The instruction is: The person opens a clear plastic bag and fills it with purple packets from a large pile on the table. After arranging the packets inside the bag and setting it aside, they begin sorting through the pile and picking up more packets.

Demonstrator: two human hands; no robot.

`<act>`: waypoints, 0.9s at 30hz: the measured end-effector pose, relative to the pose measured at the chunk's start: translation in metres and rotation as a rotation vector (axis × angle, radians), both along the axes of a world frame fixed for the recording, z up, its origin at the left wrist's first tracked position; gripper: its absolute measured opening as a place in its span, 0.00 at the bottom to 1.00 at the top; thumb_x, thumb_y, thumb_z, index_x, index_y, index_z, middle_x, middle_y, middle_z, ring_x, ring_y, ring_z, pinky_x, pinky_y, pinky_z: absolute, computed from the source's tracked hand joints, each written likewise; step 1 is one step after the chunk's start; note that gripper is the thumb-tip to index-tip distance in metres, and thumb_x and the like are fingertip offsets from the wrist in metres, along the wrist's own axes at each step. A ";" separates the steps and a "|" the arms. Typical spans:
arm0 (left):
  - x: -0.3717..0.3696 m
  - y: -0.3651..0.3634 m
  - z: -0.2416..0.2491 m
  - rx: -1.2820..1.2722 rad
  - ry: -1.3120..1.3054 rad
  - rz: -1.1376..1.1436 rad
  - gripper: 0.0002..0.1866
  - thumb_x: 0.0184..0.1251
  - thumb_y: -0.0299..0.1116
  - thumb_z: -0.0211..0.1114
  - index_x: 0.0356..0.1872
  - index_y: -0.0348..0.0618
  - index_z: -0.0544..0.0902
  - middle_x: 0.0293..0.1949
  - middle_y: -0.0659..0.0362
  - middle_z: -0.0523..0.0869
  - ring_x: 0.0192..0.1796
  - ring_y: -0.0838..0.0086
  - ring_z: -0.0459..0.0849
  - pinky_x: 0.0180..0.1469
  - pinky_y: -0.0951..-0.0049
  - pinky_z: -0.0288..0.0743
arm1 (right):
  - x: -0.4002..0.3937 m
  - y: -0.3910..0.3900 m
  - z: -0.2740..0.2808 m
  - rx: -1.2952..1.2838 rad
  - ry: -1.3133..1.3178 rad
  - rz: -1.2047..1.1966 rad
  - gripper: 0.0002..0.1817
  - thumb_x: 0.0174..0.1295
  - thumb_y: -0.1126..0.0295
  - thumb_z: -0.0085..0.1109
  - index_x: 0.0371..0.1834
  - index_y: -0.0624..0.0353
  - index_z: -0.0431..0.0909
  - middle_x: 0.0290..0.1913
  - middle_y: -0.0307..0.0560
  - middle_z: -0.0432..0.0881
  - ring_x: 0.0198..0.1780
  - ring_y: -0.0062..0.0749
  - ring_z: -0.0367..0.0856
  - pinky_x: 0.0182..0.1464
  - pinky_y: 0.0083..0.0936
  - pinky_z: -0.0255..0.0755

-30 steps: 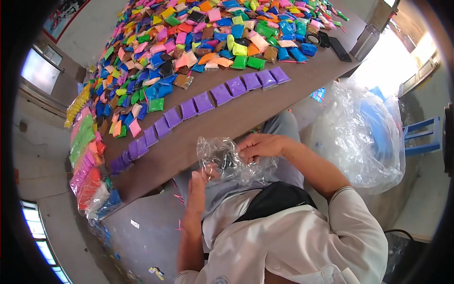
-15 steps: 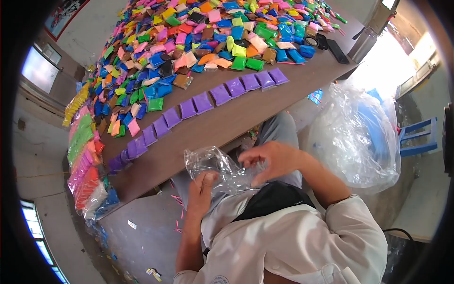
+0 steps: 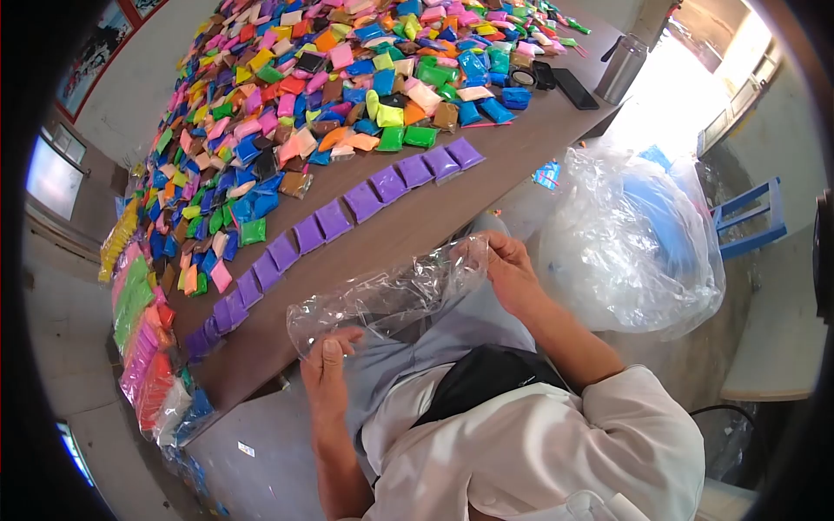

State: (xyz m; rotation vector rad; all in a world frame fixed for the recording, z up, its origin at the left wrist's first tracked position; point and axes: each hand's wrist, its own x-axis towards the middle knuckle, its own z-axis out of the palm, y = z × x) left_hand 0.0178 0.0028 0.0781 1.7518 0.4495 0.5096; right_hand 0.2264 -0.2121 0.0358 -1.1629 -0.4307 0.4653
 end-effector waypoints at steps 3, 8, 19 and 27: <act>0.000 0.002 0.001 -0.150 -0.037 0.005 0.24 0.80 0.46 0.48 0.28 0.38 0.75 0.38 0.50 0.86 0.44 0.66 0.82 0.54 0.64 0.72 | -0.001 -0.005 0.009 -0.099 -0.165 -0.034 0.15 0.68 0.66 0.60 0.54 0.60 0.78 0.48 0.42 0.84 0.45 0.22 0.77 0.48 0.23 0.71; 0.005 0.004 0.003 -0.594 -0.140 0.143 0.21 0.80 0.46 0.48 0.30 0.40 0.74 0.33 0.50 0.82 0.41 0.62 0.80 0.55 0.61 0.72 | -0.004 -0.008 0.049 -0.464 -1.005 -0.147 0.40 0.50 0.66 0.75 0.69 0.58 0.67 0.65 0.55 0.74 0.66 0.44 0.73 0.65 0.39 0.67; 0.002 -0.006 0.007 -0.556 0.018 0.059 0.22 0.79 0.42 0.50 0.25 0.39 0.76 0.29 0.54 0.80 0.38 0.64 0.80 0.51 0.62 0.72 | -0.003 0.027 0.088 -0.468 -1.358 -0.016 0.46 0.35 0.69 0.79 0.66 0.50 0.70 0.67 0.52 0.69 0.69 0.51 0.67 0.67 0.48 0.63; -0.014 0.004 -0.008 -0.666 -0.050 0.041 0.18 0.77 0.43 0.53 0.30 0.40 0.77 0.28 0.54 0.80 0.36 0.60 0.82 0.50 0.57 0.73 | 0.021 0.018 0.069 -0.333 -0.896 0.203 0.19 0.49 0.69 0.74 0.45 0.57 0.81 0.40 0.42 0.85 0.44 0.32 0.82 0.47 0.33 0.74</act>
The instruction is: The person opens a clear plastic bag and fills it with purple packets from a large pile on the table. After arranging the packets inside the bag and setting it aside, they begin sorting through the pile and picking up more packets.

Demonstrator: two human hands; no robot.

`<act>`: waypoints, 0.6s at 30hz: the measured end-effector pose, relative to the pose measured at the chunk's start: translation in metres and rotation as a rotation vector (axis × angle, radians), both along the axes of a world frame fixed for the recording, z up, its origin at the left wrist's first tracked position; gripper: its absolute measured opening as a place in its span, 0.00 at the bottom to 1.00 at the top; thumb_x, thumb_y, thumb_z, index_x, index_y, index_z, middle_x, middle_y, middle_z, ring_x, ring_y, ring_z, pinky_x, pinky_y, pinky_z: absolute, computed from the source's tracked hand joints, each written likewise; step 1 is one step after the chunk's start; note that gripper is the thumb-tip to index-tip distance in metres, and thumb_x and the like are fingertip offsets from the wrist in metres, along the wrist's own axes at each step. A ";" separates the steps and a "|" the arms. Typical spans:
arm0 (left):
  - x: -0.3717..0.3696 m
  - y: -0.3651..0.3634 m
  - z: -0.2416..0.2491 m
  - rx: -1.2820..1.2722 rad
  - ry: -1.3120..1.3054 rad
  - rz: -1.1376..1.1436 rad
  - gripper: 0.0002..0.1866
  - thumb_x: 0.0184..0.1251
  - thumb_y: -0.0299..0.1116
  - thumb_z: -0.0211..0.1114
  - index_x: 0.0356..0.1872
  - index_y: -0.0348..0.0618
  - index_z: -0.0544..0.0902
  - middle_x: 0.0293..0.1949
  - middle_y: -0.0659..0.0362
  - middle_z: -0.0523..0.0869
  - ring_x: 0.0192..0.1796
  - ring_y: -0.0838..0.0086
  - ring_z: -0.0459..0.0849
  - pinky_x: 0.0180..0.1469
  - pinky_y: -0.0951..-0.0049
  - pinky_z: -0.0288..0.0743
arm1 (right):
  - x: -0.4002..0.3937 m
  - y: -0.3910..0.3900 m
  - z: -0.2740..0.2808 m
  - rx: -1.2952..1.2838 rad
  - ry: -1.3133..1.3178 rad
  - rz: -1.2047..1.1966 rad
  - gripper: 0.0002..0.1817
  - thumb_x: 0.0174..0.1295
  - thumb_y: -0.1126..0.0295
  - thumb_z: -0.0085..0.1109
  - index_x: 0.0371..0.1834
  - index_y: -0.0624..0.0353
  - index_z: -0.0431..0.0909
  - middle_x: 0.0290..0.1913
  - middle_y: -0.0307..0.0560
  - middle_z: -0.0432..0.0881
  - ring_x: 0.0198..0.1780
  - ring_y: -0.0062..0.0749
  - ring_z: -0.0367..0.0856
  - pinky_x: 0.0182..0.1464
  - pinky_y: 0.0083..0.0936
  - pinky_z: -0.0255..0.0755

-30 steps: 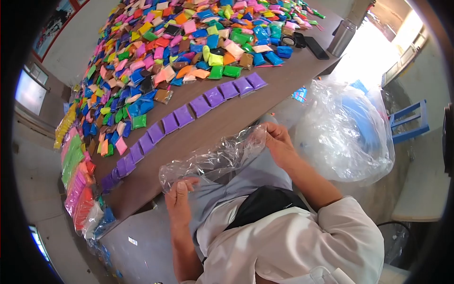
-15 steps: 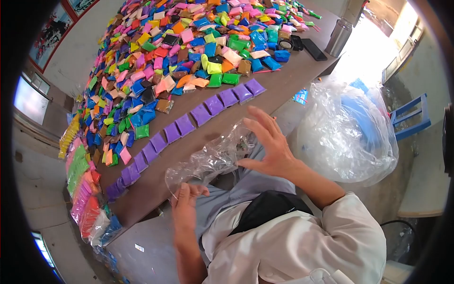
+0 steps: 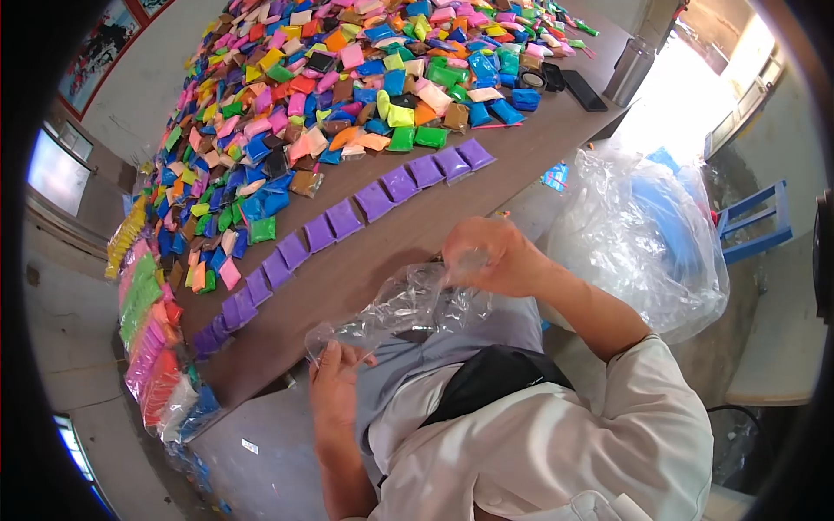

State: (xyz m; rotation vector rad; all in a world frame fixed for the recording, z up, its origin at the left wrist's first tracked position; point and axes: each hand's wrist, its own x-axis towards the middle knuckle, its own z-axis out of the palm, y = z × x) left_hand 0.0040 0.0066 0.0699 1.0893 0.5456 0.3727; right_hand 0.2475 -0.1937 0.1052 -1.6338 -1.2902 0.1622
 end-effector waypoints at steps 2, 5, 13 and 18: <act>-0.002 -0.003 0.009 0.089 0.067 -0.029 0.20 0.78 0.45 0.51 0.30 0.40 0.77 0.29 0.53 0.81 0.37 0.60 0.82 0.52 0.58 0.72 | -0.004 -0.004 0.009 -0.083 0.313 -0.096 0.12 0.55 0.68 0.72 0.40 0.59 0.82 0.36 0.40 0.84 0.39 0.24 0.82 0.42 0.27 0.75; -0.002 -0.005 0.016 0.104 0.126 -0.028 0.27 0.80 0.51 0.45 0.26 0.41 0.75 0.29 0.51 0.83 0.39 0.65 0.80 0.56 0.62 0.68 | -0.003 -0.003 0.001 -0.048 0.633 -0.010 0.10 0.63 0.69 0.69 0.41 0.61 0.81 0.34 0.39 0.85 0.37 0.20 0.83 0.39 0.21 0.76; -0.019 0.022 -0.012 0.238 0.130 0.151 0.29 0.81 0.52 0.41 0.30 0.38 0.78 0.34 0.49 0.84 0.40 0.66 0.81 0.57 0.65 0.70 | 0.014 -0.015 -0.001 0.004 0.666 -0.081 0.10 0.64 0.66 0.68 0.39 0.62 0.81 0.28 0.35 0.80 0.30 0.16 0.77 0.31 0.17 0.71; -0.018 0.014 -0.007 0.478 0.369 0.076 0.26 0.77 0.53 0.50 0.35 0.35 0.79 0.43 0.50 0.85 0.47 0.67 0.80 0.58 0.67 0.68 | 0.003 -0.008 0.000 -0.055 0.731 -0.077 0.11 0.64 0.64 0.69 0.36 0.60 0.81 0.24 0.34 0.77 0.24 0.14 0.73 0.26 0.17 0.66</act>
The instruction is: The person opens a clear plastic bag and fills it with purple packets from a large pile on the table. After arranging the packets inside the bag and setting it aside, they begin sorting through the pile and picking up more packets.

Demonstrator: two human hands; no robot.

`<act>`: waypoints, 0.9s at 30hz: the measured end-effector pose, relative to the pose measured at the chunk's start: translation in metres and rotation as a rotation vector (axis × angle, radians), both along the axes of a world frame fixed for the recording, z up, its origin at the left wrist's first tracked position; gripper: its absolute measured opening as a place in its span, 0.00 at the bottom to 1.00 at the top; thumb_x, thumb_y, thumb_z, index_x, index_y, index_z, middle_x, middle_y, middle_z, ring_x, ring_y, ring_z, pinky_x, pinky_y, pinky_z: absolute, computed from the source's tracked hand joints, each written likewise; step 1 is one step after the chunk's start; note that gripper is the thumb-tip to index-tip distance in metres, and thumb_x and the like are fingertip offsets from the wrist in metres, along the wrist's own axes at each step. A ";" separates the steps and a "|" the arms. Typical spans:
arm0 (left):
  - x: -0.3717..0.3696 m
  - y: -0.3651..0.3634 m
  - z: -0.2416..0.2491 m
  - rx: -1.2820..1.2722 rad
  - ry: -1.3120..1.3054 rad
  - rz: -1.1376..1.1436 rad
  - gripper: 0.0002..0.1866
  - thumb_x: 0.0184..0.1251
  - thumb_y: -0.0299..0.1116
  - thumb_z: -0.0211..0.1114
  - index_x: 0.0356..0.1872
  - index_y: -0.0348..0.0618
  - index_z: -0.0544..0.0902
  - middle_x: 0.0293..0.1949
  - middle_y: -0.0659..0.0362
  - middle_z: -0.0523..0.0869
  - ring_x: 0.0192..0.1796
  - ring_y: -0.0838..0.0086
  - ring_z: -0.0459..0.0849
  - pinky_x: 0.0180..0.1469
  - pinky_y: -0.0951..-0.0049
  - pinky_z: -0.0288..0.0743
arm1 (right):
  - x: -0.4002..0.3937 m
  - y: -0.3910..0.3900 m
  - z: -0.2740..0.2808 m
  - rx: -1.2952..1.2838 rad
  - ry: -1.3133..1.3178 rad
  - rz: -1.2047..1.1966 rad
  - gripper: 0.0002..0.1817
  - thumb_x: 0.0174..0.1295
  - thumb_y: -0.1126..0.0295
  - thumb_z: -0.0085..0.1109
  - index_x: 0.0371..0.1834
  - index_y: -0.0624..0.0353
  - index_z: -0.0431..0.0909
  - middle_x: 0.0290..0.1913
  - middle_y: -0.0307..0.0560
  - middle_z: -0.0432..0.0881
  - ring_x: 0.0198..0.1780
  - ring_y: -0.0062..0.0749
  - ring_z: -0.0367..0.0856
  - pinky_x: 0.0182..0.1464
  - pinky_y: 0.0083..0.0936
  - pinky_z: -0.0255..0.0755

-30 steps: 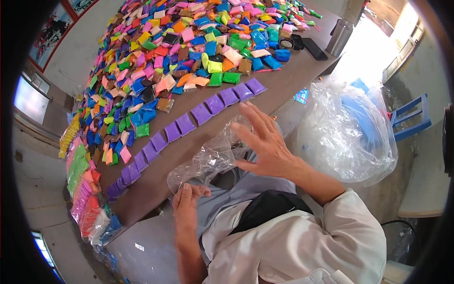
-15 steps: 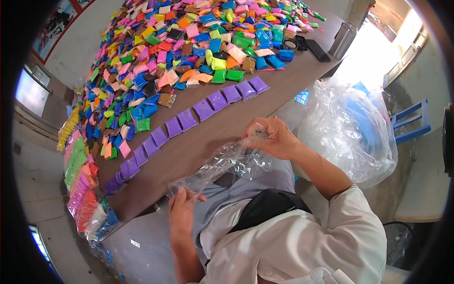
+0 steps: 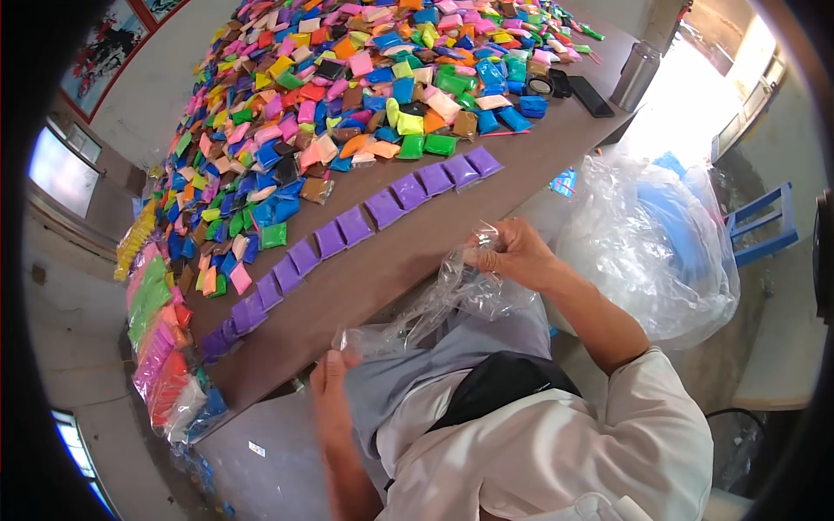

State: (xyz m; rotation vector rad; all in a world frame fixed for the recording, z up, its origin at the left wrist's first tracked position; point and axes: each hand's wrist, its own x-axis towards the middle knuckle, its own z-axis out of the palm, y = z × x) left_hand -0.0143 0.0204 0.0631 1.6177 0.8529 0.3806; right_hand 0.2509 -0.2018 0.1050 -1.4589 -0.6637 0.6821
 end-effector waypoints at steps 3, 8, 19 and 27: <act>0.012 -0.008 0.016 0.171 -0.060 -0.093 0.22 0.73 0.48 0.58 0.42 0.34 0.80 0.50 0.48 0.83 0.51 0.67 0.78 0.58 0.68 0.68 | -0.002 0.004 -0.003 0.016 0.063 0.046 0.10 0.65 0.65 0.67 0.38 0.59 0.81 0.23 0.32 0.75 0.22 0.13 0.70 0.23 0.17 0.63; 0.015 0.002 0.019 0.345 -0.128 -0.259 0.20 0.69 0.44 0.64 0.46 0.33 0.80 0.62 0.46 0.75 0.54 0.68 0.76 0.58 0.69 0.68 | 0.000 0.001 -0.025 -0.002 0.393 0.086 0.07 0.66 0.67 0.64 0.40 0.59 0.81 0.22 0.30 0.72 0.20 0.12 0.65 0.21 0.15 0.56; 0.006 0.005 0.009 0.156 -0.184 -0.347 0.30 0.65 0.50 0.67 0.56 0.32 0.76 0.69 0.51 0.68 0.58 0.70 0.75 0.60 0.68 0.69 | -0.011 0.018 -0.045 0.106 0.707 0.082 0.08 0.62 0.67 0.65 0.37 0.61 0.82 0.29 0.37 0.81 0.25 0.19 0.78 0.24 0.19 0.71; 0.014 0.006 0.007 0.095 -0.143 -0.279 0.29 0.64 0.43 0.70 0.59 0.31 0.76 0.67 0.53 0.69 0.59 0.70 0.75 0.62 0.68 0.69 | -0.017 0.021 -0.053 0.093 0.817 0.286 0.12 0.62 0.67 0.63 0.42 0.65 0.81 0.31 0.42 0.82 0.25 0.26 0.80 0.21 0.25 0.73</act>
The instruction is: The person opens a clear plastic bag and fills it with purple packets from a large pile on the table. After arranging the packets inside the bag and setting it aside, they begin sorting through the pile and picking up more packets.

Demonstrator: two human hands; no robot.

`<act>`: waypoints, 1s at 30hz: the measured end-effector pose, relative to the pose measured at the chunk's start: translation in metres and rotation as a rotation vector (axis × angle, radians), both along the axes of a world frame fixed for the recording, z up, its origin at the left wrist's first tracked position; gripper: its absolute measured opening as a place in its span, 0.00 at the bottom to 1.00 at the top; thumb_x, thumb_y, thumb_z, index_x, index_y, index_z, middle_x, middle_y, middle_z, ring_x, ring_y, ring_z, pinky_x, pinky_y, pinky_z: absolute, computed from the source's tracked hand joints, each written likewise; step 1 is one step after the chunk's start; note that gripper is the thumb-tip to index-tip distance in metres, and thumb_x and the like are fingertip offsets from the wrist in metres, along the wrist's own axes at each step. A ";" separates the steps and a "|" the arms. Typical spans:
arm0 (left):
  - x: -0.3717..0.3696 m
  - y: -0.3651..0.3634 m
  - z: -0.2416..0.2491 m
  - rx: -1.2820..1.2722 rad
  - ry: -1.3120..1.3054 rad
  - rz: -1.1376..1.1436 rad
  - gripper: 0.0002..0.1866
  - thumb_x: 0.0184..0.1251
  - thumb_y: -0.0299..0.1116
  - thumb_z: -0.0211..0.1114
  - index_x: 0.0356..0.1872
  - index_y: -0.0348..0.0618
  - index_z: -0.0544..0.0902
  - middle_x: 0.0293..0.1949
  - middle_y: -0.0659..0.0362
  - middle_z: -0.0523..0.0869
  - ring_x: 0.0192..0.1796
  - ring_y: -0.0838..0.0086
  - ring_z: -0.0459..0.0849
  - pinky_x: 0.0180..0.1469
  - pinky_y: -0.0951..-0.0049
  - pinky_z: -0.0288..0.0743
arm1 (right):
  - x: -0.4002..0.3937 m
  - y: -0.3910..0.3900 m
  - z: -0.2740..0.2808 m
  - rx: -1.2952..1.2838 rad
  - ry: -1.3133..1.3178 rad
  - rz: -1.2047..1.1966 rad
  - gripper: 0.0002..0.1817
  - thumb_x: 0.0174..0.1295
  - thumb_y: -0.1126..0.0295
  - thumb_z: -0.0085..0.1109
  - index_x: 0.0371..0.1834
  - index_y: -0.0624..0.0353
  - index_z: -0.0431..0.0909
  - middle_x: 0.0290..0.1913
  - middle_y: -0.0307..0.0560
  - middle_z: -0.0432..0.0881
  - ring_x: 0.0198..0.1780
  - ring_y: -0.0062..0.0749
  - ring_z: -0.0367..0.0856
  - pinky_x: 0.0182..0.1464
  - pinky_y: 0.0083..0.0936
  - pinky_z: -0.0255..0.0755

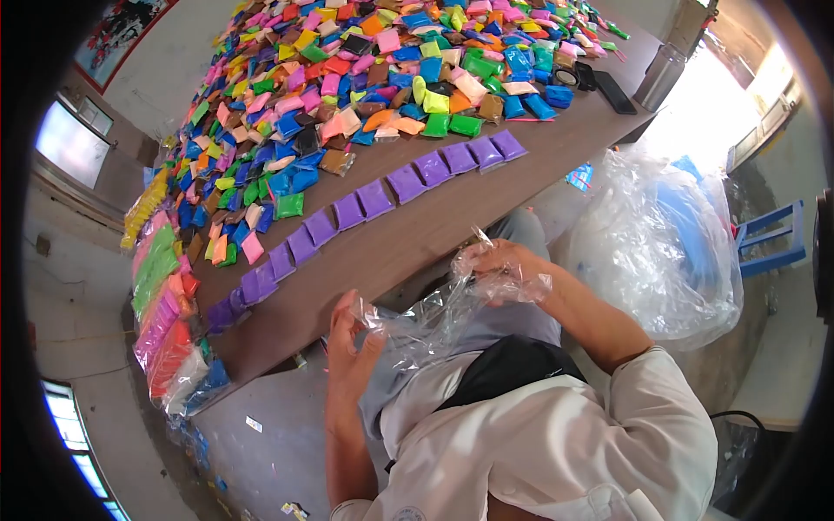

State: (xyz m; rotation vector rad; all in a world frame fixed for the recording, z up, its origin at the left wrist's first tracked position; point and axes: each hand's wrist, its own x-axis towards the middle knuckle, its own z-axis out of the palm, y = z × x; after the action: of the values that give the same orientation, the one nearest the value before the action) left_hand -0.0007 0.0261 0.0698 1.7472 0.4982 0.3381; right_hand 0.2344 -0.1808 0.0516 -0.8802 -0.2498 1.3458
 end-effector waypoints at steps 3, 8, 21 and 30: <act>-0.001 0.004 -0.005 0.022 0.007 -0.037 0.25 0.64 0.41 0.70 0.56 0.33 0.78 0.67 0.52 0.69 0.61 0.69 0.74 0.61 0.68 0.70 | 0.001 0.001 0.001 -0.004 -0.018 0.017 0.12 0.63 0.67 0.62 0.43 0.66 0.81 0.30 0.43 0.82 0.24 0.25 0.80 0.21 0.26 0.73; 0.002 -0.005 0.006 -0.095 -0.029 -0.163 0.18 0.67 0.41 0.68 0.49 0.37 0.83 0.62 0.52 0.76 0.63 0.68 0.75 0.57 0.67 0.72 | -0.009 0.005 0.001 -0.105 -0.089 0.011 0.09 0.64 0.68 0.62 0.41 0.63 0.83 0.30 0.41 0.83 0.24 0.22 0.78 0.23 0.23 0.72; 0.008 -0.010 -0.005 0.062 -0.102 0.087 0.18 0.78 0.40 0.53 0.41 0.36 0.85 0.35 0.60 0.87 0.33 0.81 0.72 0.39 0.77 0.67 | 0.018 -0.034 -0.017 -0.150 -1.141 -0.330 0.29 0.54 0.64 0.76 0.58 0.62 0.75 0.48 0.39 0.81 0.46 0.19 0.77 0.49 0.23 0.73; 0.010 -0.014 0.002 -0.024 -0.107 0.061 0.23 0.79 0.43 0.51 0.23 0.40 0.71 0.37 0.50 0.87 0.39 0.71 0.83 0.44 0.70 0.68 | 0.009 -0.031 0.026 -0.113 -1.501 -1.028 0.21 0.54 0.70 0.72 0.51 0.62 0.80 0.47 0.47 0.82 0.47 0.31 0.80 0.47 0.28 0.74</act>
State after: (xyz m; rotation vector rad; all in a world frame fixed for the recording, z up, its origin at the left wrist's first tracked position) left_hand 0.0092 0.0123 0.0718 1.6833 0.4770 0.4640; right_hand 0.2432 -0.2117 0.0775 -1.6606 -0.7217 -0.4371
